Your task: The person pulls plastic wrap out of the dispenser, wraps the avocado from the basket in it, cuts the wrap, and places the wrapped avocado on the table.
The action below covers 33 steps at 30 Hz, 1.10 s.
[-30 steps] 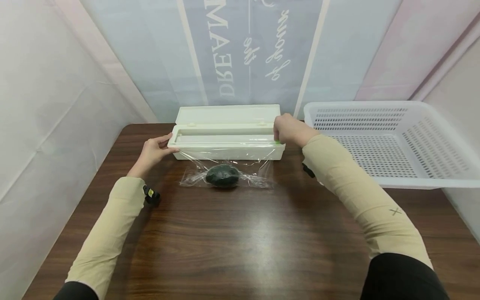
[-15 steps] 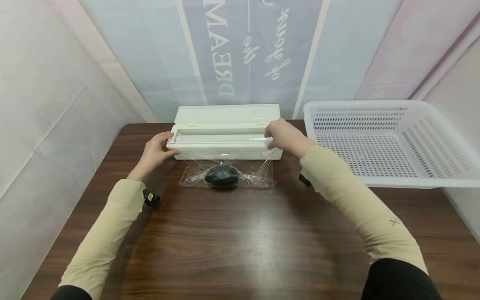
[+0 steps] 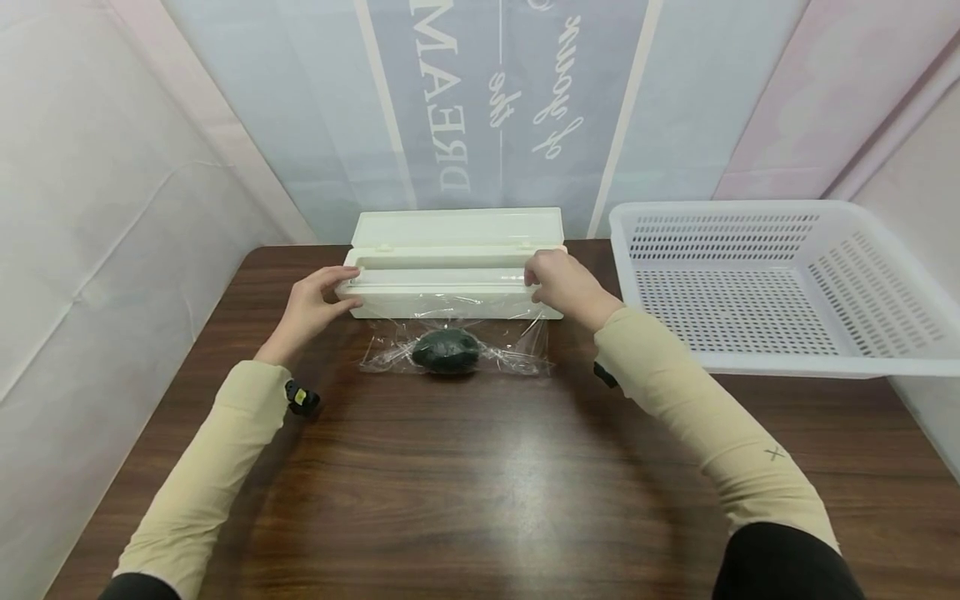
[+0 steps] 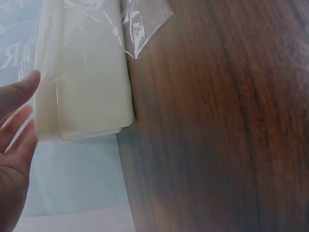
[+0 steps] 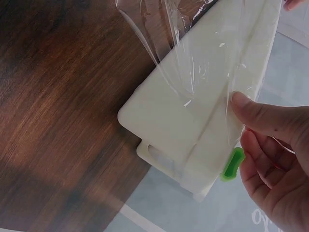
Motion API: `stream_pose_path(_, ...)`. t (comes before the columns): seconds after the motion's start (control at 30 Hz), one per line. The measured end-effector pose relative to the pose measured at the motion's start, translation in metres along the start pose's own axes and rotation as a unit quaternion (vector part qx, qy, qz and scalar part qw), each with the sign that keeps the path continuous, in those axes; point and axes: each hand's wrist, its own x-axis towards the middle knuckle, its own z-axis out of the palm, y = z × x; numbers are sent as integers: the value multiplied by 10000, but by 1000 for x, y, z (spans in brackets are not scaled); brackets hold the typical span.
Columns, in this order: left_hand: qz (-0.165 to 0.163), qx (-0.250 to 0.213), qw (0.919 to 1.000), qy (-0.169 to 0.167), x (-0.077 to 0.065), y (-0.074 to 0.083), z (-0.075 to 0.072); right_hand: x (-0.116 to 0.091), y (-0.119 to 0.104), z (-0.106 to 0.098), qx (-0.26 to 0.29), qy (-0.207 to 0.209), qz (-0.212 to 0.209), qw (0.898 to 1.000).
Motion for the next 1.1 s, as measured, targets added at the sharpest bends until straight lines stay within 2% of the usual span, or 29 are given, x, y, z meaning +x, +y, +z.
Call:
stream_pose_path(0.17,315,-483,9983,88,-2,-1,1,0,1,1,24,56,-65,10000)
stream_pose_path(0.37,257,-979,9948,-137,-6,2,1,-1,3,-1,163,-4,-54,9999)
stream_pose_path(0.63,350,-1129,9928,-214,-8,8,-2,-3,3,-4,171,-147,33,9997)
stream_pose_path(0.8,480,-1137,9919,-290,-13,32,-12,-7,0,-8,155,-85,6,9998)
stream_pose_path(0.9,480,-1134,9917,-361,-16,43,-19,-10,-2,-9,113,-17,-129,9999)
stream_pose_path(1.1,525,-1169,9908,-438,-19,46,-22,-19,-4,-11,97,196,-583,9981)
